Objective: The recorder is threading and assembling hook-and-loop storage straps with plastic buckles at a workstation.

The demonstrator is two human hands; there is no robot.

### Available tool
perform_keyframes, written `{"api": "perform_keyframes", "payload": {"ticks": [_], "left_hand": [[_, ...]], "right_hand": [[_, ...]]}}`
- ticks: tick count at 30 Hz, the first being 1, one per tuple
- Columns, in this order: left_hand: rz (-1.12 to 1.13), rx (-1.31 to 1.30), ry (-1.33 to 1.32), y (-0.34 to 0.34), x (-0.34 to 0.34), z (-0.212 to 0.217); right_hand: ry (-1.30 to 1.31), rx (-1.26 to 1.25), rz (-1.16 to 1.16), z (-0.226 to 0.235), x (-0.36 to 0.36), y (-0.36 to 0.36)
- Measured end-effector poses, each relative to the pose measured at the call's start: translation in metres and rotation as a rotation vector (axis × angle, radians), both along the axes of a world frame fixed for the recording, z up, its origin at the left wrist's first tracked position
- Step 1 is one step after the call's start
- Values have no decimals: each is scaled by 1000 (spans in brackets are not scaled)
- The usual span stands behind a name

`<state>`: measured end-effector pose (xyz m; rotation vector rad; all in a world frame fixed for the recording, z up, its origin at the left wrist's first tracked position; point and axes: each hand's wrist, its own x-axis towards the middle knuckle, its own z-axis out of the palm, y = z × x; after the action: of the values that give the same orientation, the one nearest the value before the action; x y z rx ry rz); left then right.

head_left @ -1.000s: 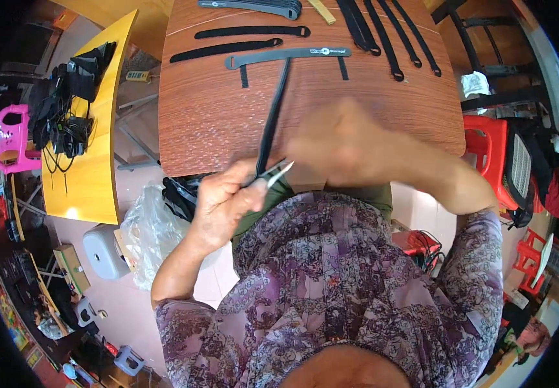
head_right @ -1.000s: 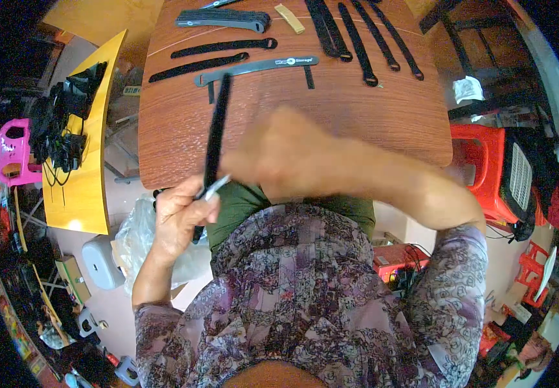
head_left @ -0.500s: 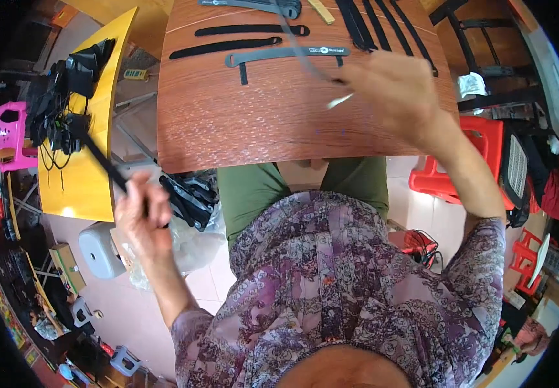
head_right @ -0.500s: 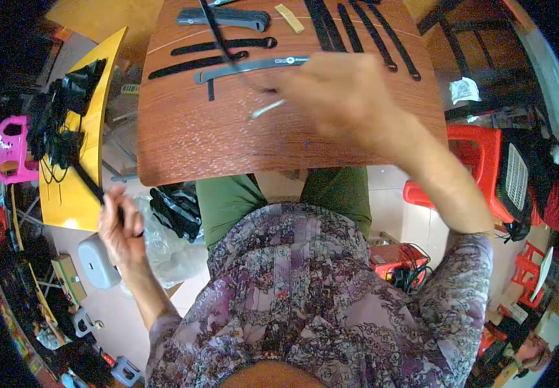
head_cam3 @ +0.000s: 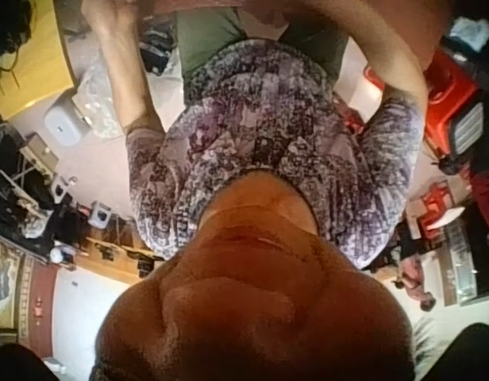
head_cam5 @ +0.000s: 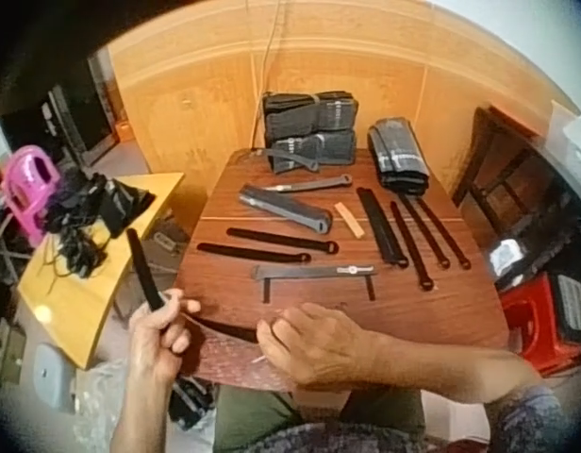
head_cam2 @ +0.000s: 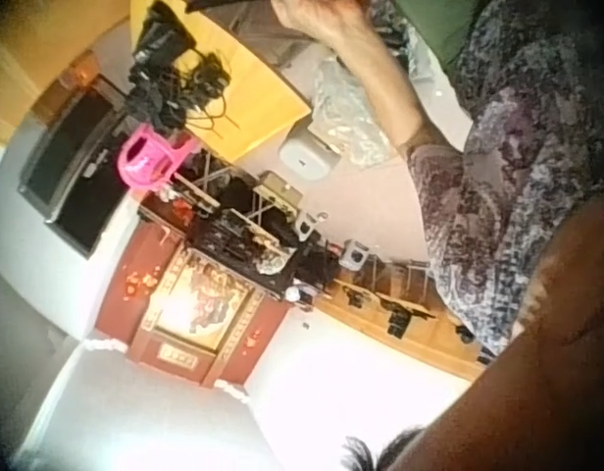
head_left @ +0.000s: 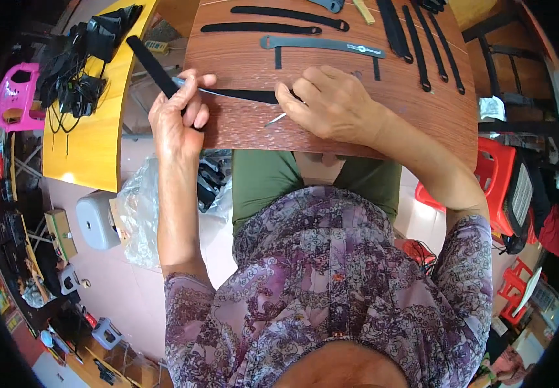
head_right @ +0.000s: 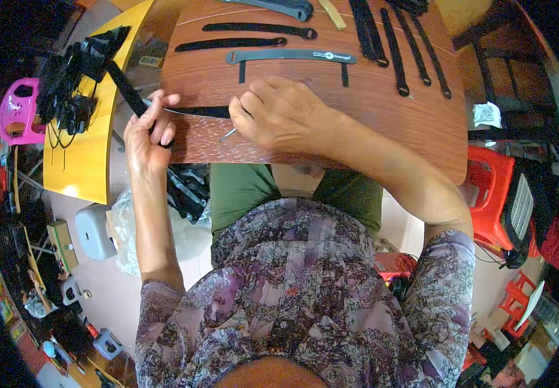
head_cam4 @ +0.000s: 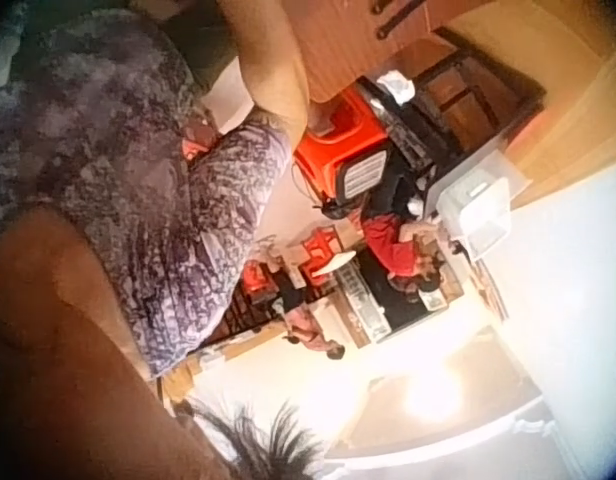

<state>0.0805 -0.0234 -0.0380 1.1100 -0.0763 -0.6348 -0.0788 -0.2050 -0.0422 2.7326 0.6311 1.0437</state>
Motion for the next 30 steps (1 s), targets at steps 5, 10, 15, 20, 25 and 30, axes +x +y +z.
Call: {"api": "perform_keyframes", "payload": {"ticks": [5, 10, 15, 20, 25, 30], "left_hand": [[4, 173, -170, -2, 21, -4], [177, 210, -246, 11, 39, -12], [110, 611, -511, 20, 55, -14], [214, 637, -436, 54, 95, -8], [-83, 419, -376, 24, 36, 15], [-175, 525, -406, 9, 16, 0]], "right_hand": [[91, -54, -85, -19, 22, -7], [99, -14, -87, -22, 26, -10], [183, 13, -97, -19, 20, -11], [210, -1, -109, -14, 10, -18], [236, -9, -156, -12, 10, -15], [300, 99, -216, -7, 5, -16]]}}
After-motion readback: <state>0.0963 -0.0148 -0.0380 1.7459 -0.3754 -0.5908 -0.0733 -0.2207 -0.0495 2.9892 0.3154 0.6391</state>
